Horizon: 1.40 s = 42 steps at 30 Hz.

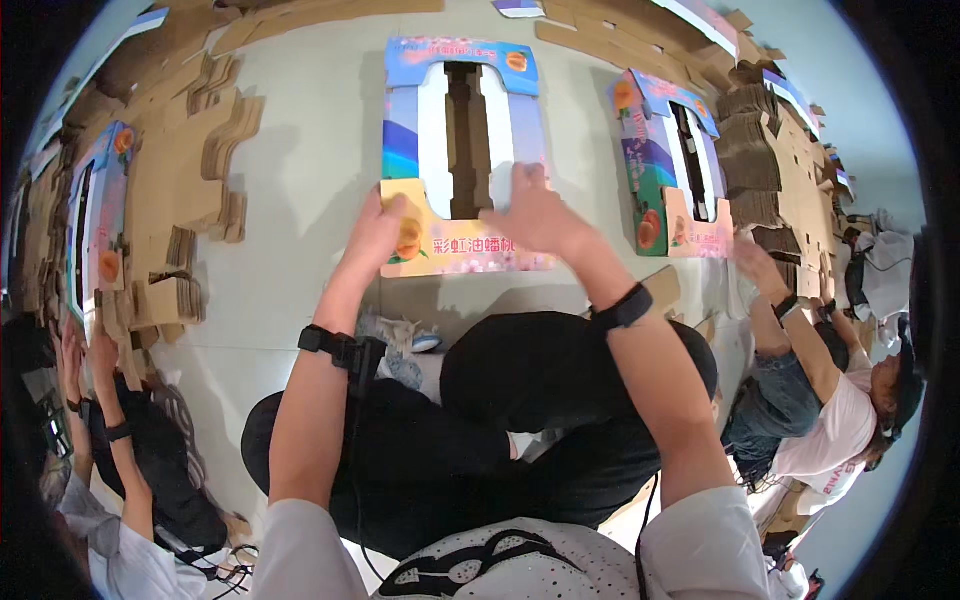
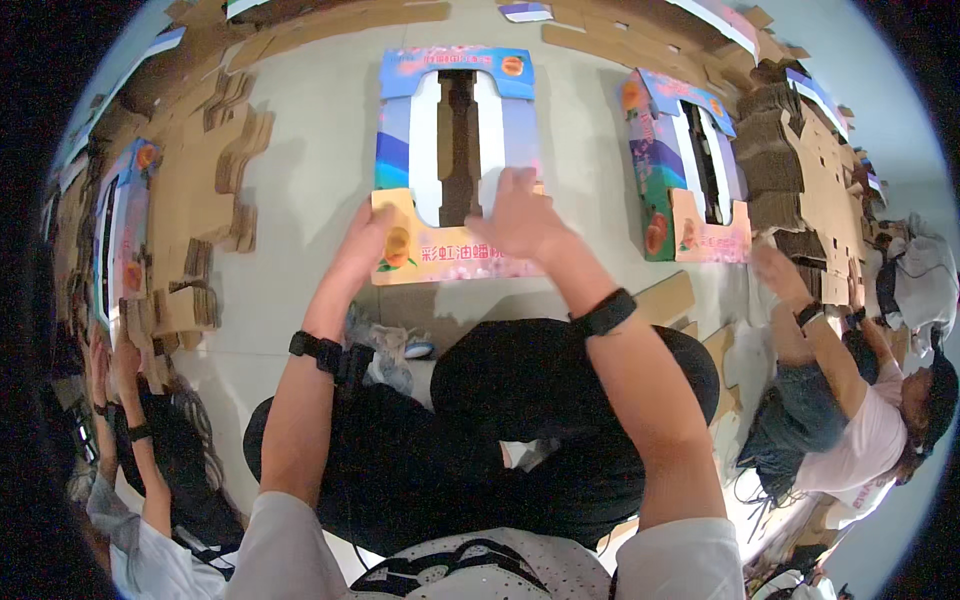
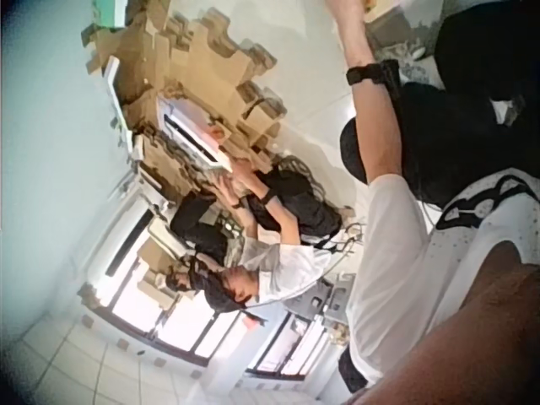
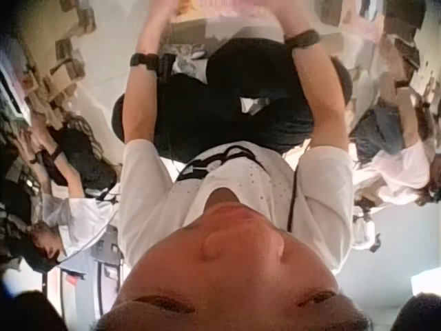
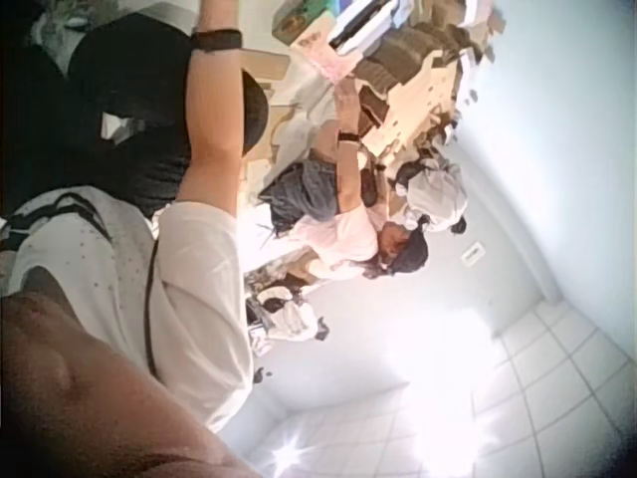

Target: Assembling fruit packaging boxes from unfolded cardboard sheets.

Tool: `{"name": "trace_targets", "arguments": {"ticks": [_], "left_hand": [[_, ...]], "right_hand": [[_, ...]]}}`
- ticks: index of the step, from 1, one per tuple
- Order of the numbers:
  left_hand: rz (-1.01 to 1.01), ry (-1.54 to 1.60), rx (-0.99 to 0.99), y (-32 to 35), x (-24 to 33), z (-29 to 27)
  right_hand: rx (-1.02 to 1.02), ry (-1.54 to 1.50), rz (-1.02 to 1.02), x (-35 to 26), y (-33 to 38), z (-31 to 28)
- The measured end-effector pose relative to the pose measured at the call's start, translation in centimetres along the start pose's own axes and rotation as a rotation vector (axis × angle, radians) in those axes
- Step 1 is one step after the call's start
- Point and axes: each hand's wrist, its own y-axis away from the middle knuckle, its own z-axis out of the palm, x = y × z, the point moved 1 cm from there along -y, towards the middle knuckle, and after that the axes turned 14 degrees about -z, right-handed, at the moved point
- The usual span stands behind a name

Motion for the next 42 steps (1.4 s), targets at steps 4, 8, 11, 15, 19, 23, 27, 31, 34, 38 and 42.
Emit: {"name": "trace_targets", "arguments": {"ticks": [4, 8, 11, 15, 19, 23, 27, 31, 34, 38, 42], "left_hand": [[0.062, -0.285, 0.048, 0.4, 0.7, 0.7], [0.174, -0.301, 0.306, 0.2, 0.9, 0.1], [0.200, -0.417, 0.253, 1.1, 2.1, 1.2], [0.275, -0.576, 0.256, 0.9, 0.7, 1.3], [0.130, -0.392, 0.226, 1.4, 1.9, 0.8], [0.135, -0.137, 0.215, 1.3, 2.4, -1.2], [0.124, -0.114, 0.216, 1.3, 2.3, -1.7], [0.068, -0.236, 0.289, 0.2, 1.4, -1.4], [-0.034, -0.232, 0.182, 0.2, 0.7, -0.8], [-0.074, -0.149, 0.124, 0.4, -0.6, 0.0], [-0.041, -0.170, 0.158, 1.1, 0.6, 0.3]], "right_hand": [[-0.019, 0.253, 0.048, -1.3, 0.1, 1.5], [-0.105, 0.261, -0.156, -1.6, 0.6, -0.8], [-0.100, 0.329, -0.392, -2.0, 0.4, 0.4], [-0.253, 0.552, -0.368, -4.3, 0.3, 1.9], [-0.237, 0.554, -0.379, -4.7, 0.2, 1.6], [-0.218, 0.500, -0.391, -4.9, 0.0, -0.1], [-0.227, 0.127, -0.394, -2.6, -0.5, -1.9], [0.157, 0.213, -0.279, 1.8, -2.3, -1.3], [0.102, -0.066, 0.058, 2.0, -2.4, -0.2], [0.105, 0.098, 0.103, 0.2, -2.4, 0.5], [0.238, 0.139, 0.038, 0.6, -1.9, 0.2]]}}
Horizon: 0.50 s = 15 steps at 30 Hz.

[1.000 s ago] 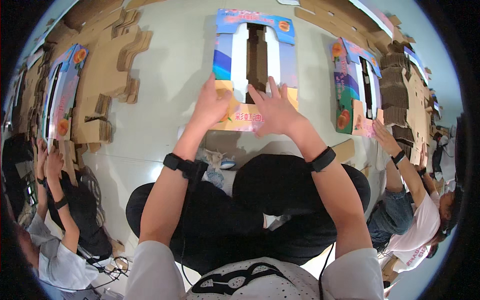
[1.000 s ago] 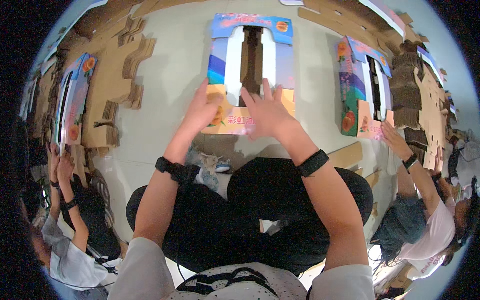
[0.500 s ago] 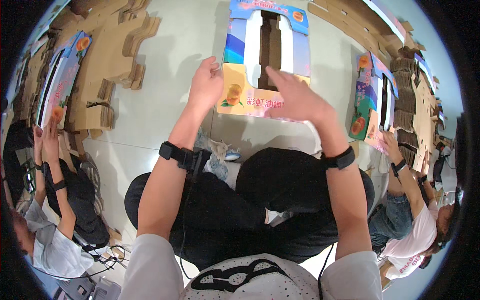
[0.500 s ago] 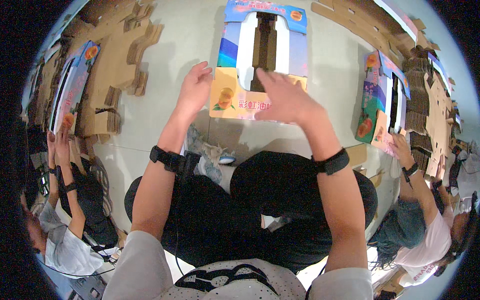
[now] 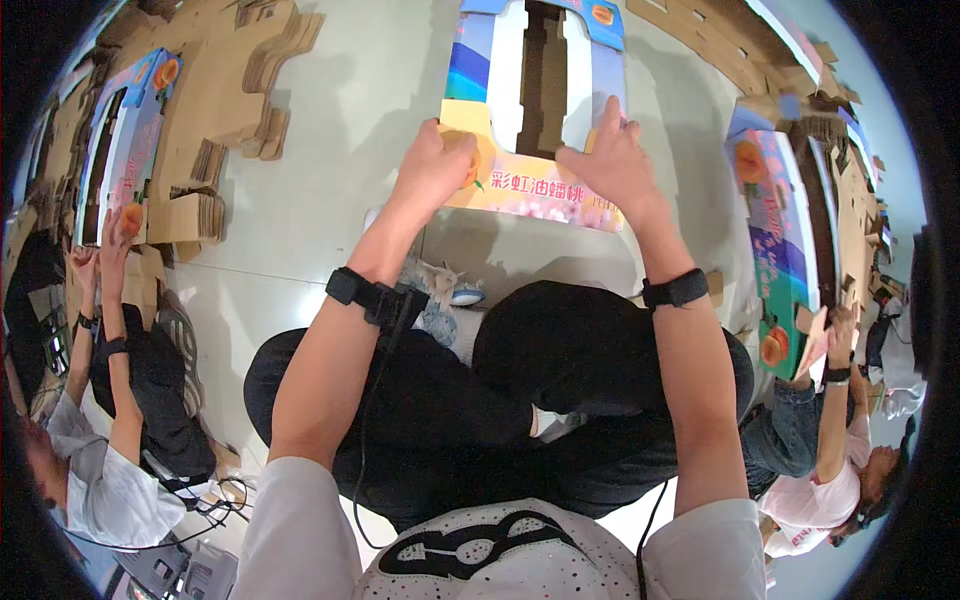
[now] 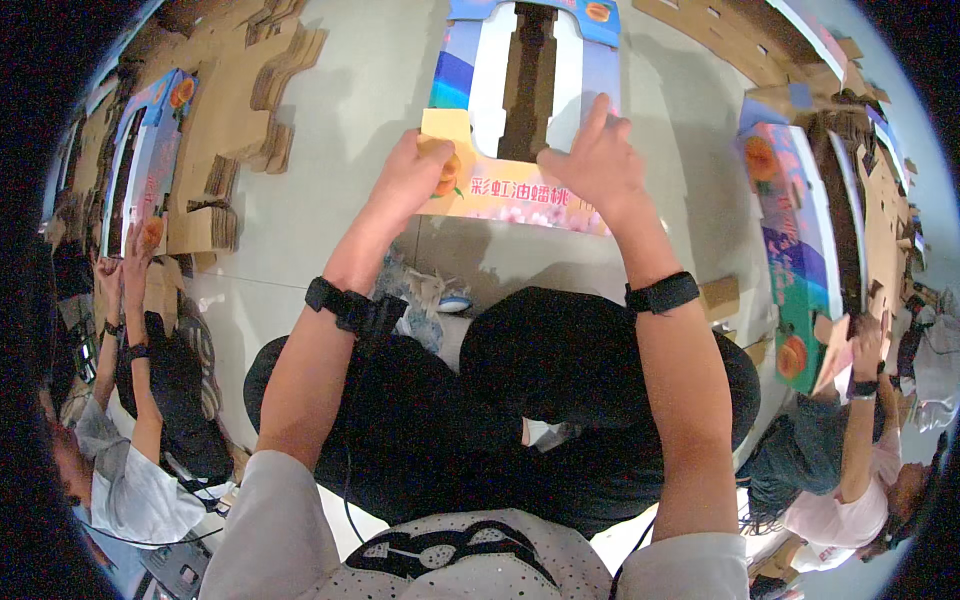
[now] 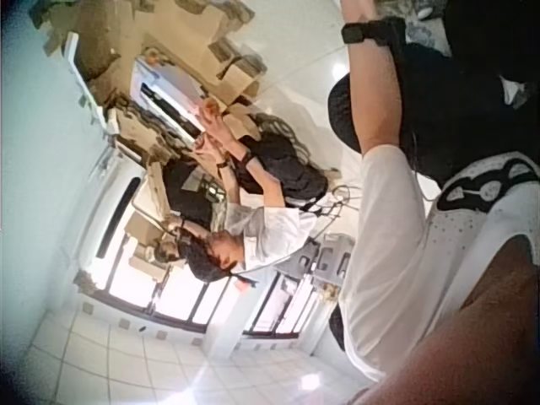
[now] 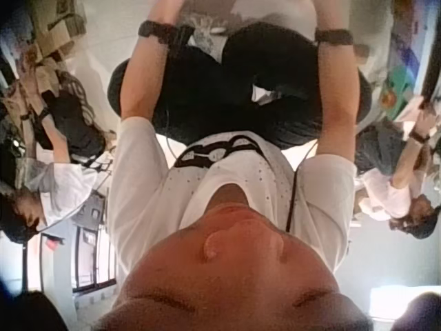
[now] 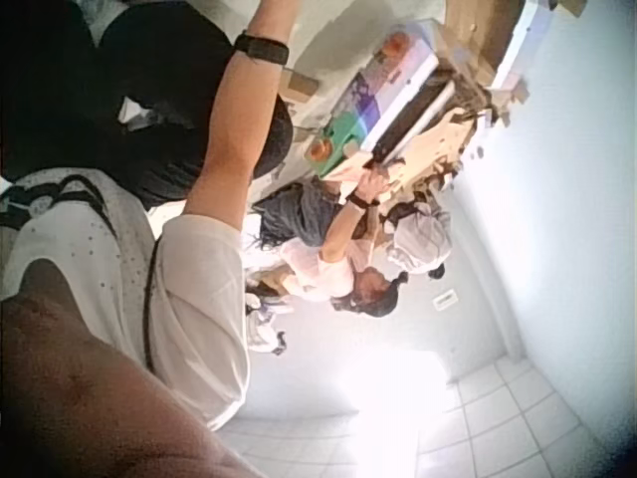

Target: Assembling fruit packaging boxes from unfolded cardboard sheets.

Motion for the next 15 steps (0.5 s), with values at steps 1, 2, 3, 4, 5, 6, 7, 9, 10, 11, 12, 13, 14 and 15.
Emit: {"name": "trace_targets", "arguments": {"ticks": [1, 2, 3, 4, 5, 6, 7, 9, 10, 11, 12, 13, 14, 15], "left_hand": [[0.032, -0.021, 0.040, -0.1, 0.2, -0.3], [0.065, -0.042, 0.079, -0.1, 0.4, -0.6], [0.064, -0.046, 0.080, 0.3, 0.8, -0.8], [0.085, 0.021, 0.074, 0.9, 1.2, -1.2], [0.107, 0.088, 0.069, 1.4, 1.6, -1.7], [0.087, 0.069, 0.050, 1.4, 1.8, -1.9], [0.090, 0.069, 0.047, 1.6, 1.8, -1.8], [0.072, 0.010, 0.175, 2.3, 2.5, -1.7], [0.013, -0.033, 0.188, 3.2, 3.4, -1.9], [0.011, -0.034, 0.186, 2.7, 3.2, -1.8], [0.007, -0.035, 0.168, 2.2, 2.9, -1.9], [0.004, -0.036, 0.150, 1.8, 2.7, -2.1], [0.005, -0.037, 0.153, 1.6, 2.3, -2.2], [-0.013, -0.003, 0.090, 2.2, 2.7, -1.9]], "right_hand": [[-0.002, -0.006, -0.002, -0.2, 0.0, -0.2], [0.033, -0.017, -0.012, -0.1, -0.1, -0.7], [0.069, -0.025, -0.020, -0.4, -0.1, -1.4], [0.070, -0.033, -0.020, -0.6, 0.0, -1.7], [0.072, -0.056, -0.021, -0.9, 0.0, -1.9], [0.075, -0.067, -0.020, -0.6, 0.3, -2.1], [0.077, -0.065, -0.018, 0.0, 0.5, -1.7], [0.078, -0.126, -0.095, 1.2, 0.2, -1.2], [0.076, -0.126, -0.092, 1.5, 0.0, -1.2], [0.064, -0.126, -0.093, 1.9, -0.3, -1.2], [0.057, -0.127, -0.098, 1.9, -0.5, -1.1], [0.059, -0.129, -0.099, 2.1, -0.7, -0.9], [0.015, -0.150, -0.096, 2.2, -1.0, -0.7], [-0.031, -0.166, -0.088, 2.6, -1.0, -0.5]]}}
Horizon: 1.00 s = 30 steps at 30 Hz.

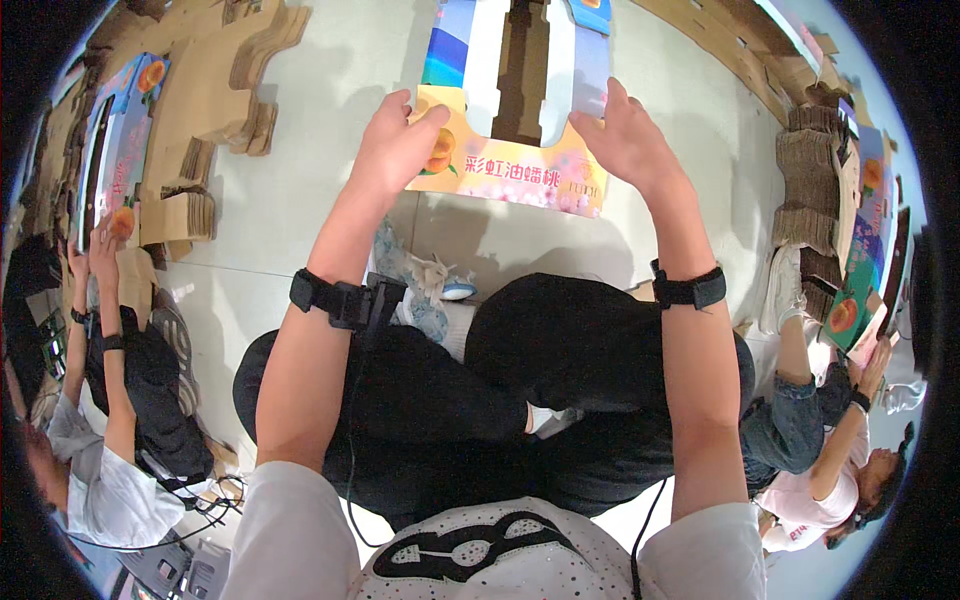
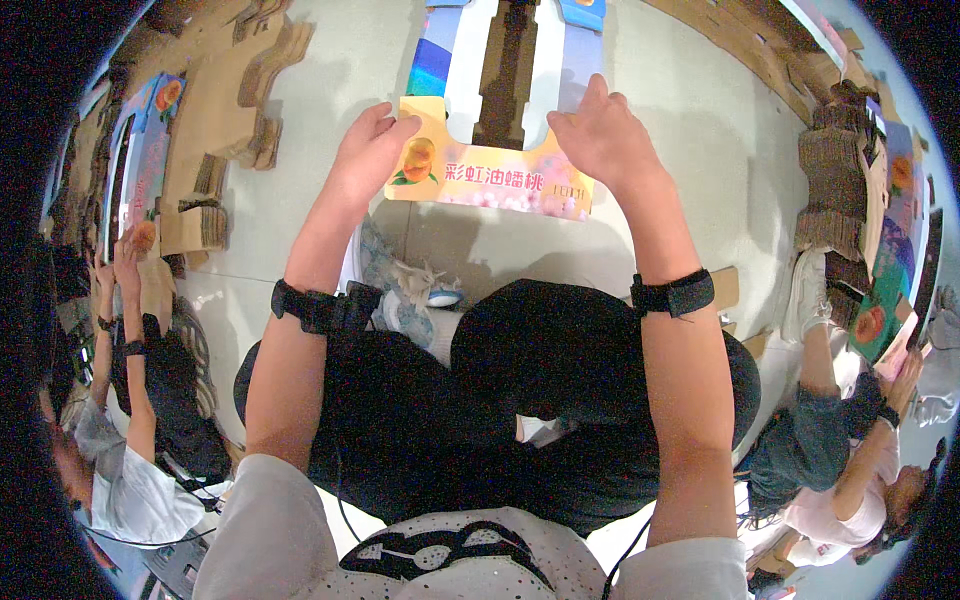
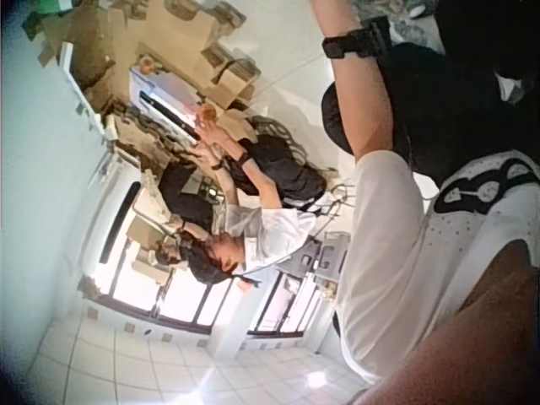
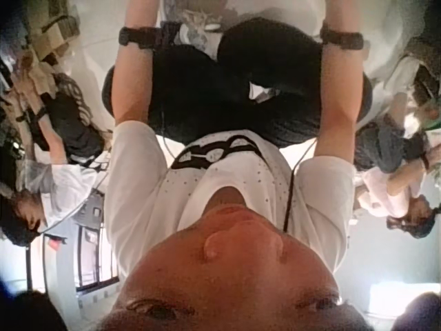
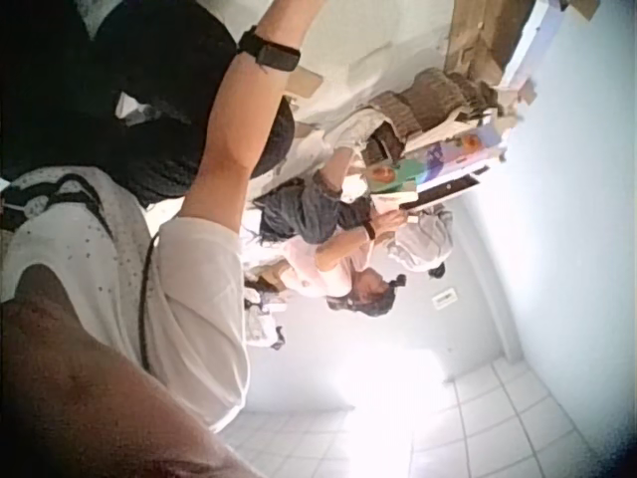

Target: Assembling fruit packaging boxes from unfolded cardboard sheets.

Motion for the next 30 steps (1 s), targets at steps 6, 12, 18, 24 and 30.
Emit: {"name": "trace_targets", "arguments": {"ticks": [6, 12, 18, 24, 30], "left_hand": [[0.044, 0.004, -0.088, -0.4, -0.8, 0.7], [0.208, -0.185, 0.040, -0.6, -1.5, 1.3], [0.329, -0.444, 0.190, -0.9, -2.5, 2.1], [0.253, -0.266, 0.013, -2.4, -2.9, 1.1], [0.269, -0.144, 0.014, -2.2, -3.3, 1.3]], "right_hand": [[-0.200, 0.049, 0.093, -0.5, 0.4, 1.5], [-0.163, 0.152, 0.059, -1.9, 0.4, 1.7], [-0.138, 0.203, -0.054, -1.7, 0.7, 1.5], [-0.154, 0.153, 0.117, -0.8, 0.2, 3.2], [-0.165, 0.110, 0.133, -0.7, 0.2, 3.5]]}}
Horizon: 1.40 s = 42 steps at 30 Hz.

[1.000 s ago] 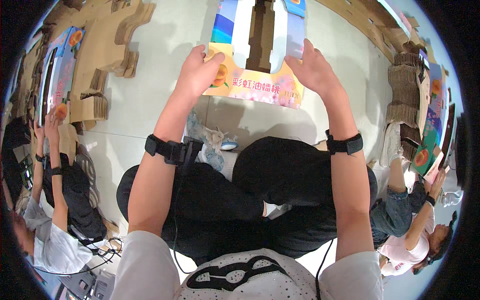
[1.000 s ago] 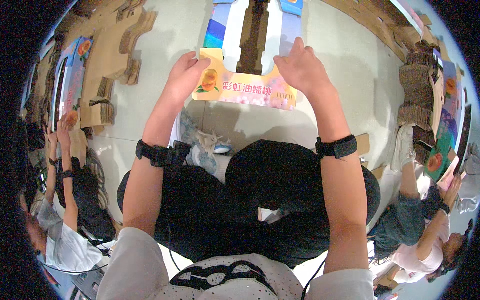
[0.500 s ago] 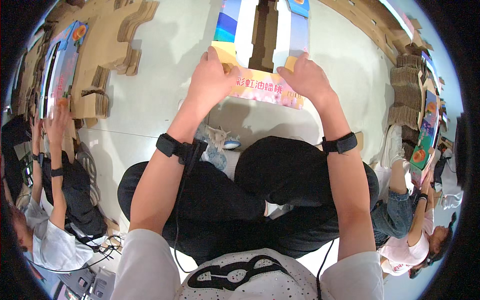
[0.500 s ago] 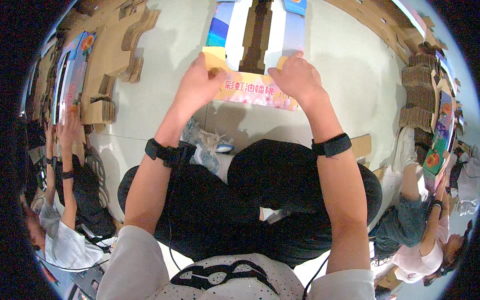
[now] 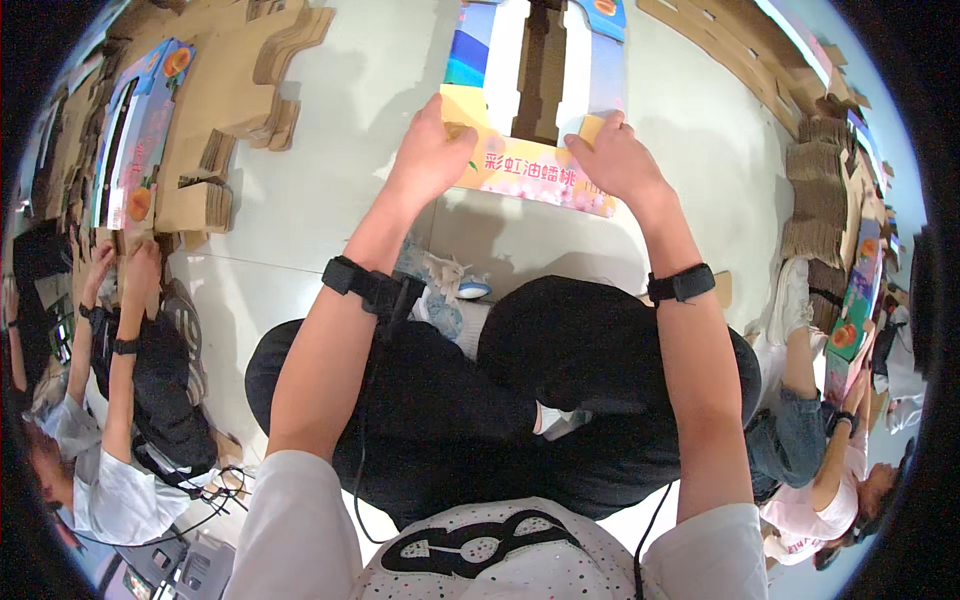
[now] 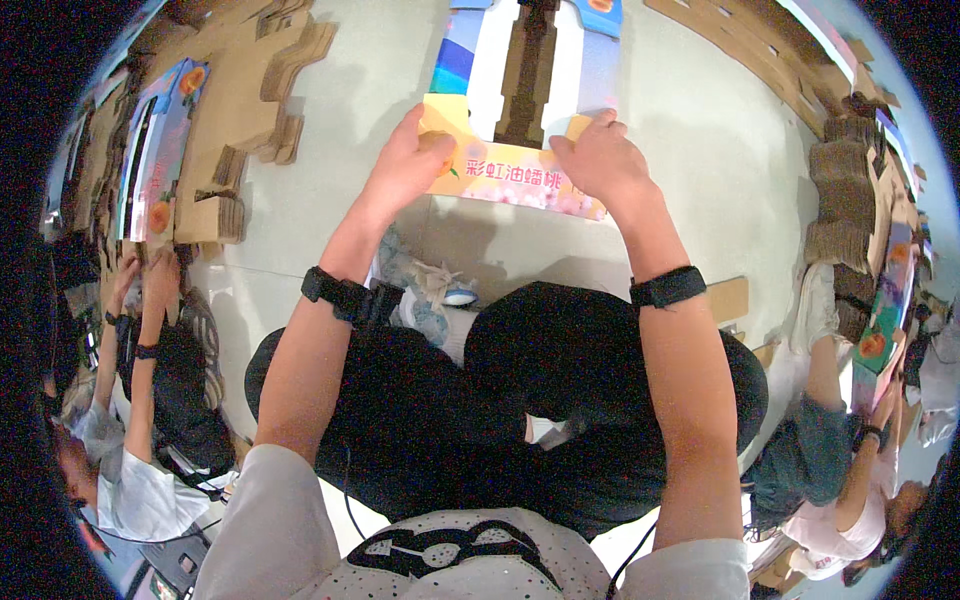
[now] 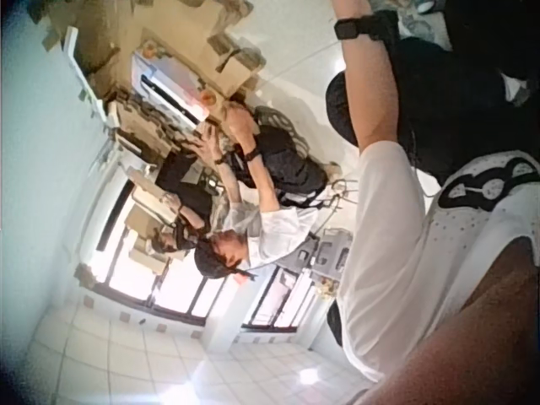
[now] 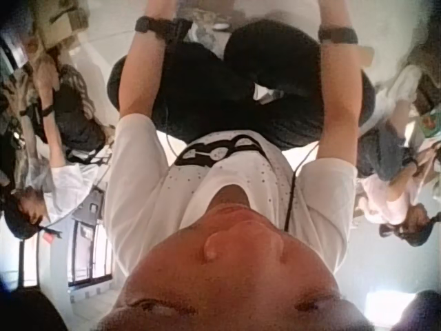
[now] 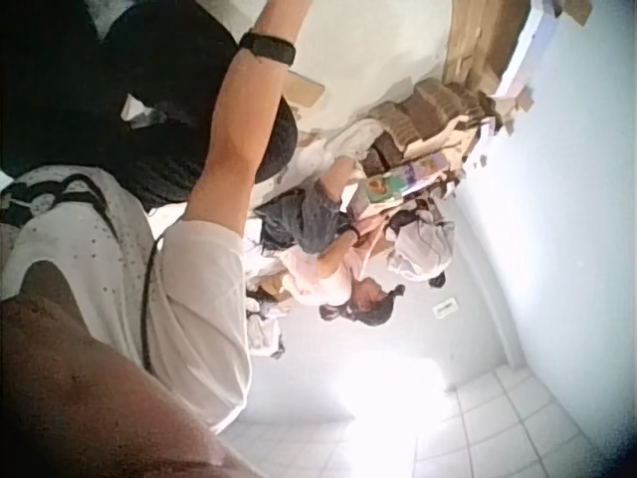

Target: Assembling fruit packaging boxes from unfolded cardboard sheets.

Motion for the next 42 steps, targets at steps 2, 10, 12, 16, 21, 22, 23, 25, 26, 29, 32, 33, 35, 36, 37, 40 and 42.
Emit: {"name": "trace_targets", "arguments": {"ticks": [2, 10, 12, 16, 21, 22, 23, 25, 26, 29, 32, 33, 35, 36, 37, 40, 42], "left_hand": [[0.021, 0.016, 0.006, 0.1, 0.1, -0.2], [0.056, -0.142, 0.118, 0.5, 0.1, 0.7], [0.032, -0.120, 0.106, 0.6, 0.1, 0.7], [0.059, -0.127, 0.108, 0.3, 0.1, 0.8], [0.048, -0.116, 0.134, -0.1, -0.4, 1.3], [0.011, -0.088, 0.157, -0.5, -1.2, 1.2], [-0.026, -0.059, 0.180, -1.0, -2.1, 1.1], [-0.117, 0.092, 0.089, -0.4, -0.9, 1.1], [-0.212, 0.234, 0.009, -0.1, -0.1, 1.2], [-0.150, 0.145, 0.000, 0.0, -0.5, 0.7], [-0.157, 0.100, -0.021, 0.2, -0.6, 0.7], [-0.156, 0.101, -0.025, 0.4, -0.2, 0.7], [-0.157, 0.088, -0.024, 0.8, 0.5, 0.6], [-0.156, 0.088, -0.023, 0.8, 0.4, 0.5], [-0.160, 0.081, -0.028, 0.7, 0.4, 0.4], [-0.165, 0.106, -0.050, -0.7, -1.3, 0.2], [-0.169, 0.136, -0.073, -0.8, -1.6, 0.3]], "right_hand": [[0.012, 0.008, -0.015, 0.3, 0.4, 0.6], [0.038, 0.084, -0.050, -0.7, 0.0, 0.6], [0.077, 0.132, -0.059, -0.7, 0.2, 0.9], [0.053, 0.114, -0.072, -0.2, -0.3, 0.7], [0.055, 0.048, -0.071, -0.1, -0.2, 1.0], [0.055, 0.047, -0.071, -0.4, -0.2, 1.0], [0.058, 0.032, -0.085, -0.7, -0.2, 1.0], [0.059, 0.020, -0.075, -0.1, 0.1, 0.9], [0.064, 0.027, -0.058, 0.2, 0.2, 0.8], [0.070, 0.049, -0.048, -0.7, 0.1, 0.8], [0.093, 0.064, -0.053, -0.6, 0.1, 1.2], [0.114, 0.068, -0.064, -0.4, 0.1, 1.3], [0.098, 0.064, -0.070, 0.5, -0.3, 1.7], [0.083, 0.056, -0.084, 0.5, -0.5, 1.7], [0.084, 0.055, -0.084, 0.5, -0.6, 1.7], [0.105, 0.067, -0.113, 0.6, -0.8, 1.8], [0.072, 0.092, -0.139, 1.1, -1.1, 1.9]]}}
